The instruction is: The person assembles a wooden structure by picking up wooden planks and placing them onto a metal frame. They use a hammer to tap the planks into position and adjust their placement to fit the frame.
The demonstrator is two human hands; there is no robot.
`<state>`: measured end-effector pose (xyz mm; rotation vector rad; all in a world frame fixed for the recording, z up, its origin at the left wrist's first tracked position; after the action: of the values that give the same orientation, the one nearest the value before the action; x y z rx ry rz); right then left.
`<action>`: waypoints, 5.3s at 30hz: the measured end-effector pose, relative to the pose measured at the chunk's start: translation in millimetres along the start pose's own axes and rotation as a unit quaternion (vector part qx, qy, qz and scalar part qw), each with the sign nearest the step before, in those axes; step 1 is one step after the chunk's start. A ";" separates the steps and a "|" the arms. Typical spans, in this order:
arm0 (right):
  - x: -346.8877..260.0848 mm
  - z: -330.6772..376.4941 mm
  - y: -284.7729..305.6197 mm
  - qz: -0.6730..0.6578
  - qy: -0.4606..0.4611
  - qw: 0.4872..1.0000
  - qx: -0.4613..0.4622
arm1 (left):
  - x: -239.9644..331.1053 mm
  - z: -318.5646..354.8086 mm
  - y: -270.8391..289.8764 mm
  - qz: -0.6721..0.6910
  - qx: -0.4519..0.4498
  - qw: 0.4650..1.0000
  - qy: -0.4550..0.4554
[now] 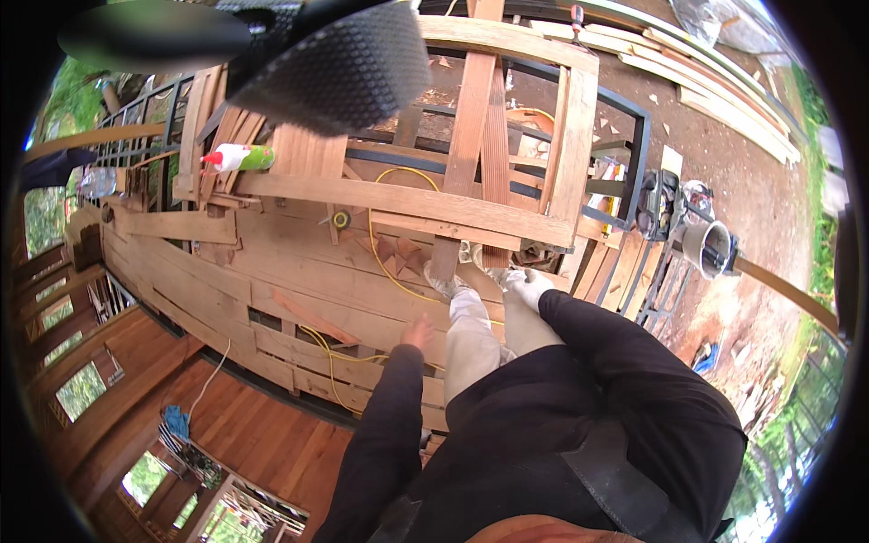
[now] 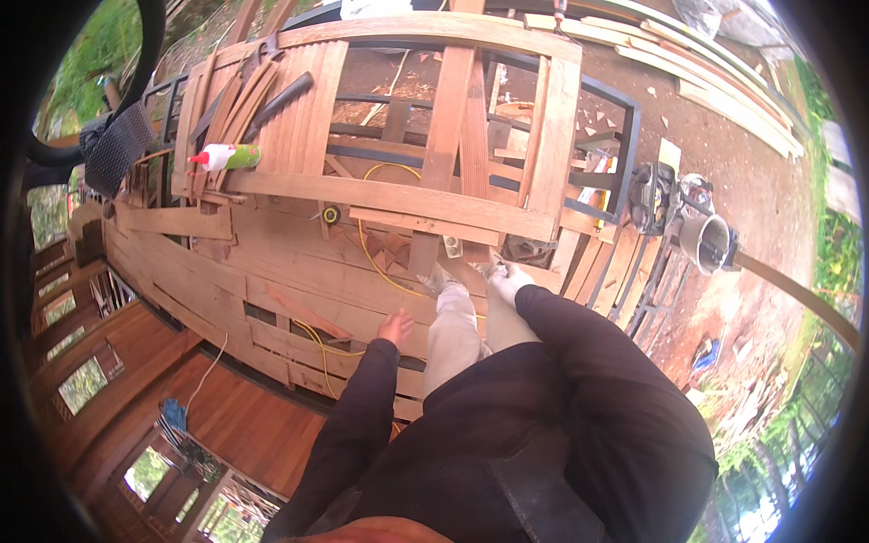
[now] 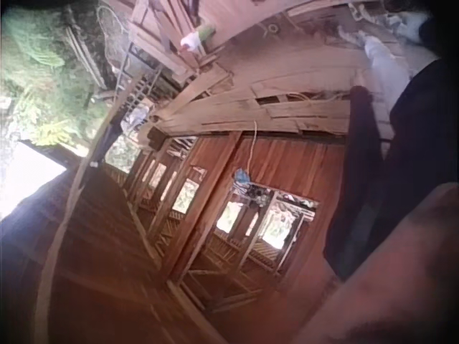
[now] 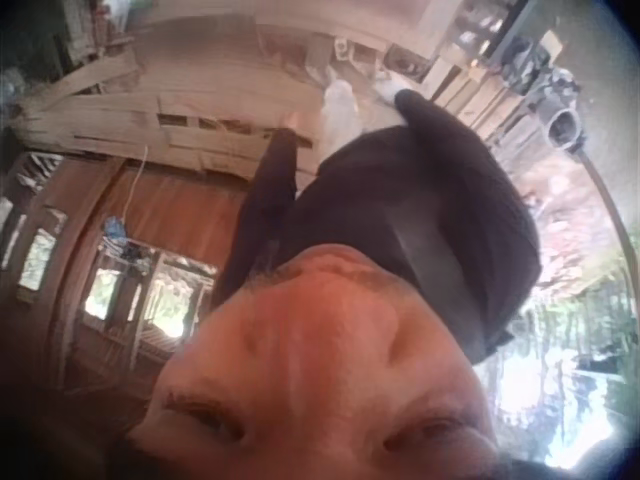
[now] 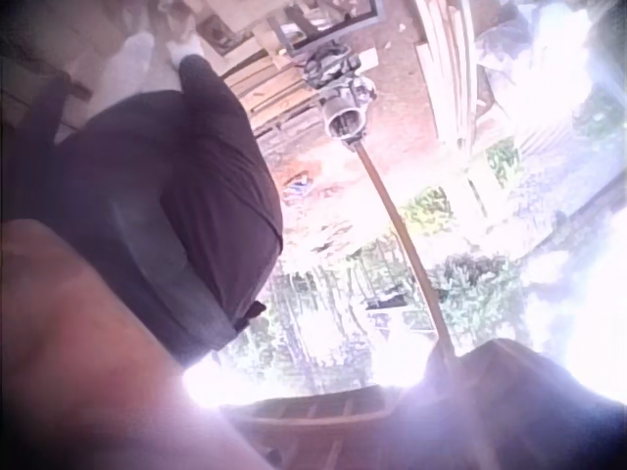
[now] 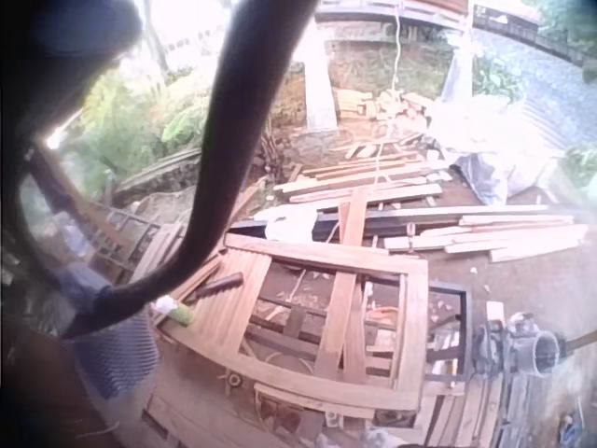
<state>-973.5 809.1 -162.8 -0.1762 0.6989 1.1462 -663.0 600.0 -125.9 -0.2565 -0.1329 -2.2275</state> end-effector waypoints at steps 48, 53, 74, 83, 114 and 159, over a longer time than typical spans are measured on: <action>-57.9 -99.4 -172.6 -0.349 -0.123 0.929 0.013 | 134.4 -59.5 -49.8 -0.439 0.073 0.880 -0.164; -86.9 -66.4 -160.6 -0.474 -0.058 0.871 0.118 | 95.4 -69.6 -25.8 -0.283 0.051 0.937 -0.200; 84.7 -11.9 -10.7 0.577 0.032 0.767 -0.279 | -152.7 -13.5 246.1 -0.098 0.186 0.976 0.051; -96.1 -22.4 -235.0 0.419 0.015 0.906 -0.064 | -64.2 6.2 437.8 0.150 0.137 0.979 0.024; -983.4 -559.6 -328.8 -0.247 0.316 0.859 0.318 | 543.9 -220.3 590.9 0.397 0.130 0.907 -0.048; -939.6 -687.0 -235.4 -0.184 0.141 0.956 0.179 | 484.5 -242.1 604.6 0.440 0.172 0.878 0.084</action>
<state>-1268.0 -340.9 -192.9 -0.1553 1.0664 0.6288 -514.4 -188.9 -246.2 0.0763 -0.2553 -1.2759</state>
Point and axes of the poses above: each hand's wrist, its own z-axis away from the middle knuckle, its own y-axis out of the back of the hand, x = y × z, the point moved 1 cm from there along -z, towards the middle knuckle, and after that the axes turned 2 degrees about -z, right-handed, at the moved point
